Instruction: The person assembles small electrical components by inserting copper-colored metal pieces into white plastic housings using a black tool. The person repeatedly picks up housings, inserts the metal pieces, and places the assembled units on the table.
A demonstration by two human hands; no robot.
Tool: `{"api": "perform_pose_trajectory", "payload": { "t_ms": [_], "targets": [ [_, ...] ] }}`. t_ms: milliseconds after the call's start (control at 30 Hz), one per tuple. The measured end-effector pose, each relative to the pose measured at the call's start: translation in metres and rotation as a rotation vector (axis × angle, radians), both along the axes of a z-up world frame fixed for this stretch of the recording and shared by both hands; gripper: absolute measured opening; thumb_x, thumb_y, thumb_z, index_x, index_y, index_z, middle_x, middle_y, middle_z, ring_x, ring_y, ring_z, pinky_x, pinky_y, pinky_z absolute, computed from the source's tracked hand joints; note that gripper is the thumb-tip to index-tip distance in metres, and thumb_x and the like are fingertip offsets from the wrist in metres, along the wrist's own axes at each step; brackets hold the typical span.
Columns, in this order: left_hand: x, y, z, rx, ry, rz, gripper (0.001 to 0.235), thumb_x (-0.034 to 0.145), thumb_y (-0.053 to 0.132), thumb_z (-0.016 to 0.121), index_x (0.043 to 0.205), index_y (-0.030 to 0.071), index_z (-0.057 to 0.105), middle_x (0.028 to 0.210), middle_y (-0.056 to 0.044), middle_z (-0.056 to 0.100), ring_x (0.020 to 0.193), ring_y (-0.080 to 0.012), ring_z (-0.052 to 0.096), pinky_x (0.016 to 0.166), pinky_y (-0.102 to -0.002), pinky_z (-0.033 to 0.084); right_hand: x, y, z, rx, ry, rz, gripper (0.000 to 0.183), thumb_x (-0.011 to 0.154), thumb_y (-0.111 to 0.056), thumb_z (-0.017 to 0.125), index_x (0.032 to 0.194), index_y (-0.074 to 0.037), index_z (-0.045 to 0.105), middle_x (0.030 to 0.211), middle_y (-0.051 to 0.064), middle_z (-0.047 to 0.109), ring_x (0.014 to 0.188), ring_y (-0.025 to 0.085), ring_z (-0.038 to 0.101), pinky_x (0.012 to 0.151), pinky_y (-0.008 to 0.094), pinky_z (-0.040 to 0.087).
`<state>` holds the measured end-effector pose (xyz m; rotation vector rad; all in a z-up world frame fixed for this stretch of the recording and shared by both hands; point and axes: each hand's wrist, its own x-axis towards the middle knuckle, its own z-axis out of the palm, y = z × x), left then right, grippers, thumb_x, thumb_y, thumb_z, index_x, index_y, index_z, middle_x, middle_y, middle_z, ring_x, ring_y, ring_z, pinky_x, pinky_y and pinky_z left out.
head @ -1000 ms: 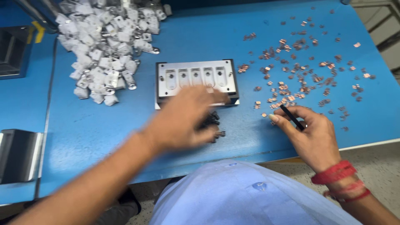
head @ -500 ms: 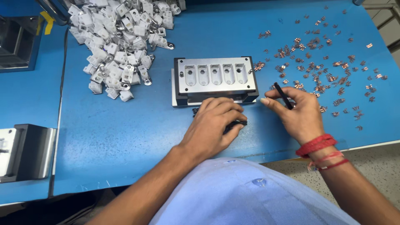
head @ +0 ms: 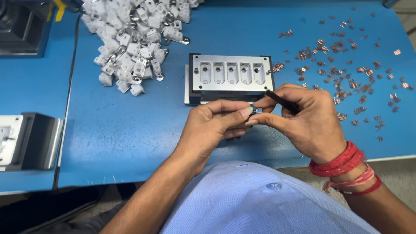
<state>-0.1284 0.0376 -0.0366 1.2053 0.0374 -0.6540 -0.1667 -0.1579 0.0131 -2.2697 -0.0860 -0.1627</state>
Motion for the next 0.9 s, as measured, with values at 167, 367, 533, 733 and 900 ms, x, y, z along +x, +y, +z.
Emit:
{"api": "perform_pose_trajectory", "payload": {
  "t_ms": [167,367,533,733,900],
  "targets": [
    [-0.013,-0.011,0.005,-0.022,-0.030,0.072,0.026,0.090,0.017,0.073,0.111,0.001,0.075,0.096,-0.010,0.078,0.086,-0.0145,0.073,0.079,-0.028,0.060,0.011,-0.012,-0.003,0.022,0.100,0.086,0.029,0.069,-0.020,0.092,0.089,-0.005,0.078,0.069,-0.002,0.070,0.052,0.002,0.035,0.043,0.022,0.030],
    [0.018,0.012,0.013,0.824,-0.718,0.266,0.039,0.087,0.030,0.079,0.119,0.009,0.074,0.116,-0.010,0.076,0.106,-0.0198,0.071,0.095,-0.039,0.054,0.010,-0.036,-0.012,0.152,0.236,0.292,0.031,0.070,-0.022,0.091,0.093,-0.005,0.079,0.081,-0.004,0.080,0.063,-0.003,0.063,0.057,0.018,0.056],
    [0.073,0.009,-0.028,0.666,-0.747,0.413,0.091,0.086,0.049,0.087,0.149,-0.002,0.044,0.144,-0.027,0.049,0.132,-0.0359,0.049,0.108,-0.049,0.043,0.004,-0.039,-0.008,-0.009,0.447,0.146,0.032,0.060,-0.023,0.096,0.081,-0.004,0.080,0.064,0.001,0.073,0.046,0.006,0.038,0.043,0.024,0.035],
    [0.060,0.005,-0.052,0.692,-0.616,0.420,0.087,0.080,0.056,0.075,0.144,0.003,0.050,0.141,-0.021,0.053,0.129,-0.0323,0.056,0.109,-0.048,0.047,-0.006,-0.040,-0.007,-0.051,0.437,0.134,0.032,0.062,-0.029,0.095,0.080,-0.007,0.081,0.062,-0.002,0.070,0.046,0.006,0.037,0.043,0.024,0.033],
    [0.064,0.056,-0.045,1.116,-0.846,0.600,0.056,0.095,0.033,0.080,0.141,0.011,0.060,0.140,-0.015,0.057,0.131,-0.0299,0.048,0.111,-0.050,0.035,-0.018,-0.046,-0.019,-0.145,0.450,0.065,0.031,0.073,-0.037,0.091,0.089,-0.011,0.086,0.059,0.006,0.061,0.051,0.008,0.042,0.048,0.027,0.038]
  ]
}}
